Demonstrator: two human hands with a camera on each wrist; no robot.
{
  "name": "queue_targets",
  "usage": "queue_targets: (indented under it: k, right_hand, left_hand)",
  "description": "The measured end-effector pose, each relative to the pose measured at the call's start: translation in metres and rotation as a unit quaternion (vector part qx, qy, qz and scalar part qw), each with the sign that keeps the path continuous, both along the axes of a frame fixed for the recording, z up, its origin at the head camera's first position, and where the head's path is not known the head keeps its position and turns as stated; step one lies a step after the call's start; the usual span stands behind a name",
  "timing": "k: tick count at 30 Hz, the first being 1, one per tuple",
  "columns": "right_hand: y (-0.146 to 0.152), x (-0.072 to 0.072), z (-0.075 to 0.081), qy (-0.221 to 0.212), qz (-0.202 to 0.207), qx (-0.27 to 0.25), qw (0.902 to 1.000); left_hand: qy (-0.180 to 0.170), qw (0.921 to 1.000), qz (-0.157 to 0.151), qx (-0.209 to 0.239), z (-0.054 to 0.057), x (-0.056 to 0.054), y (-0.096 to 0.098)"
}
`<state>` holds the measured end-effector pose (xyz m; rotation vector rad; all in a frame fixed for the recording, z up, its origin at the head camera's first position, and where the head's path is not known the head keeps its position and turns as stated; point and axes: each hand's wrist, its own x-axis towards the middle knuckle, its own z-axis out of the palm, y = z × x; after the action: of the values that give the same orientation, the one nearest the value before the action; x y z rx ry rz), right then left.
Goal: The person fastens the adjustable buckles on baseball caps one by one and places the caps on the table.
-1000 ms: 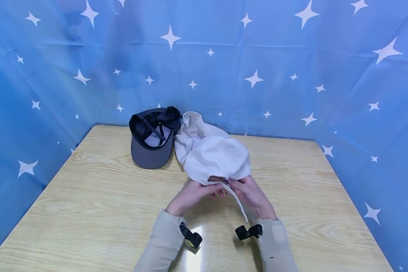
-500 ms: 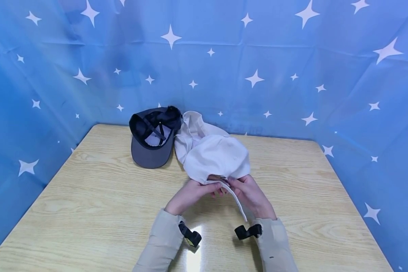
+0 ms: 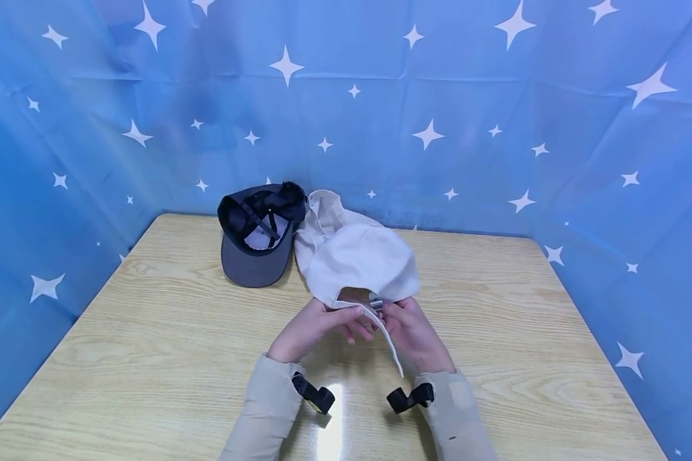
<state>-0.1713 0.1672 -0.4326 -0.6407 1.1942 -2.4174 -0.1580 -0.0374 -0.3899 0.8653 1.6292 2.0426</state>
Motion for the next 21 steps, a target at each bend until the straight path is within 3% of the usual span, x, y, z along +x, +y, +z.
queue_targets:
  k: [3,8,15,21]
  right_hand:
    - [-0.003,0.000,-0.002,-0.005,0.025,-0.050,0.9984]
    - [-0.006,-0.001,-0.002,0.007,0.073,-0.091,0.9932]
    - [-0.008,0.000,0.005,0.003,0.123,-0.162,0.9791]
    - [-0.009,0.001,0.008,0.022,0.117,-0.186,0.9754]
  left_hand:
    - [-0.023,0.9997,-0.004,0.011,-0.006,-0.002,-0.003]
    - [-0.039,0.9977,0.023,0.051,-0.013,-0.006,-0.004]
    - [-0.053,0.9897,0.075,0.110,-0.006,-0.005,-0.005]
    - [-0.073,0.9848,0.105,0.117,-0.002,-0.004,-0.007]
